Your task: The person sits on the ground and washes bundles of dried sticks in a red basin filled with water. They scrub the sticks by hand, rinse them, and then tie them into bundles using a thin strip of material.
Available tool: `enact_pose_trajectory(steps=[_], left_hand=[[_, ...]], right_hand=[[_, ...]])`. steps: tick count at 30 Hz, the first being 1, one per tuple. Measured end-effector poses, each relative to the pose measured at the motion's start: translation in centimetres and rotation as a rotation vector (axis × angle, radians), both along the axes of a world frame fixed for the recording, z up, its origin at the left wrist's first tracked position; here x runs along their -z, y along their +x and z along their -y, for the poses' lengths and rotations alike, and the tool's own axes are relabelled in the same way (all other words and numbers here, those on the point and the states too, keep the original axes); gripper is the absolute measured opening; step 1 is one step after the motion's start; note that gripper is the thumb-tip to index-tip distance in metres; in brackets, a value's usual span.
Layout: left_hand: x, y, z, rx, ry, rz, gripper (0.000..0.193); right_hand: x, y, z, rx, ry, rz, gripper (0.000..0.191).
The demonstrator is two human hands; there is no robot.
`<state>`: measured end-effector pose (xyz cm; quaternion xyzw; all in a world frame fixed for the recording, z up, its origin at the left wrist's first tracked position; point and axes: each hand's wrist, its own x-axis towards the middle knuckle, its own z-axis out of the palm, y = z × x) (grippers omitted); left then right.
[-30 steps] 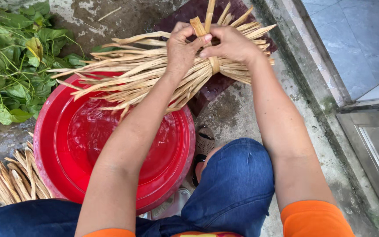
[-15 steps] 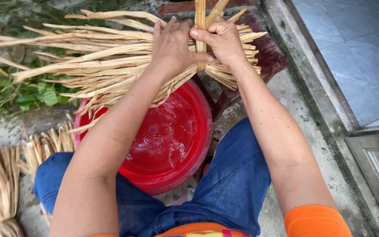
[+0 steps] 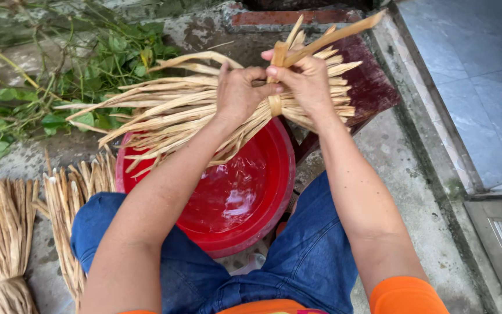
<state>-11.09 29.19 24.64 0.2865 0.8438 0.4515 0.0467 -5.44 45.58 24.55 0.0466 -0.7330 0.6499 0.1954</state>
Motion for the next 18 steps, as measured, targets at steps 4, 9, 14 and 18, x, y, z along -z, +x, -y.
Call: enact_pose_trajectory(steps=[4,9,14,18], left_hand=[[0.4,-0.3,-6.8,0.047,0.131,-0.249,0.035],[4.0,-0.4,-17.4,0.161,0.252,-0.365,0.032],[10.5,0.3,-21.9,0.111,-0.024,-0.082,0.032],[13.9,-0.5,-22.3,0.069,0.056,0.065,0.032]], right_hand=[[-1.7,1.1,-6.6,0.121,0.039,-0.072,0.02],[0.8,2.3,-15.3,0.302,-0.087,0.039,0.024],[1.4,5.1,-19.5,0.617,0.545,0.407,0.024],[-0.2,7.0,-18.8,0.658,0.644,0.786,0.027]])
